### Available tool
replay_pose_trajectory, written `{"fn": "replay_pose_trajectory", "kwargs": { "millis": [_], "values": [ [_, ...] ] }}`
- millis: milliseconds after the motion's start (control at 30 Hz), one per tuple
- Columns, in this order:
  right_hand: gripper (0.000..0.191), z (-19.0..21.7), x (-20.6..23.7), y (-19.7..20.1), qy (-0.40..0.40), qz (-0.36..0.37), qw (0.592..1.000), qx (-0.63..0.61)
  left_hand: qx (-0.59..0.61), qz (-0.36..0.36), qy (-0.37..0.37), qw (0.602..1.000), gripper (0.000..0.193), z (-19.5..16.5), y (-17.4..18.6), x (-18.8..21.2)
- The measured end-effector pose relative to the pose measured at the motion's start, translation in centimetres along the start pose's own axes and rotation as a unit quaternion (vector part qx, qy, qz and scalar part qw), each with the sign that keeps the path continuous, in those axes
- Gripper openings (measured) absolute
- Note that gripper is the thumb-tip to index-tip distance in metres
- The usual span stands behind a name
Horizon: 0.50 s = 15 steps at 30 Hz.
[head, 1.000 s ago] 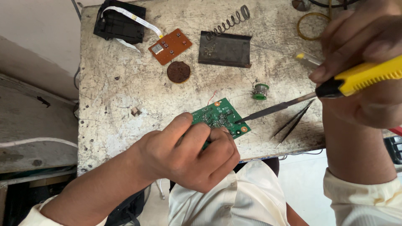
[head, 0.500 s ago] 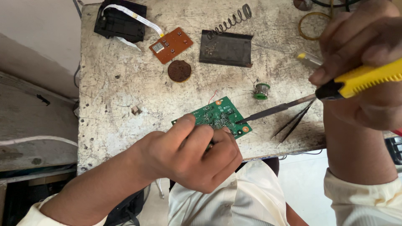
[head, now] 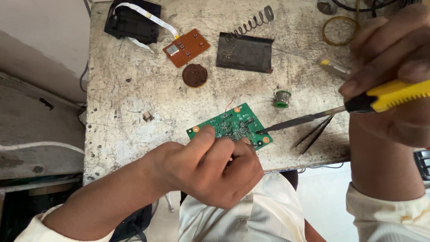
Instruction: The person holds a green circuit board on a workbench, positions a small component on it, and uses pliers to help seat the part. They then pick up a soldering iron and solder the component's contacts on the board, working across several points.
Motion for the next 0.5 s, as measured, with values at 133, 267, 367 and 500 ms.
{"fn": "replay_pose_trajectory", "kwargs": {
  "millis": [133, 267, 367, 500],
  "values": [
    [0.027, 0.0, 0.0, 0.1, 0.018, 0.011, 1.000, 0.015, -0.033, -0.007, -0.014, 0.999, 0.020, -0.2, -0.1, 0.2],
    [0.025, -0.4, 0.7, 0.8, 0.005, -0.004, 1.000, 0.009, -0.044, -0.017, -0.019, 0.999, 0.019, -0.5, -0.1, 0.4],
    [0.025, -0.9, 1.5, 1.0, 0.009, -0.017, 1.000, 0.010, -0.046, -0.028, -0.016, 0.998, 0.022, -0.6, -0.2, 0.6],
    [0.029, -1.1, 1.8, 1.2, 0.016, -0.028, 0.999, 0.016, -0.038, -0.037, -0.002, 0.999, 0.027, -0.8, -0.3, 0.5]
  ]
}}
Point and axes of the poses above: each hand's wrist, its own x-axis away from the middle knuckle, its own y-axis out of the back of the hand, z = x × y, the point moved 1 cm from there along -x, towards the middle knuckle, and after that the axes turned 11 degrees about -x, right-handed, at the moved point
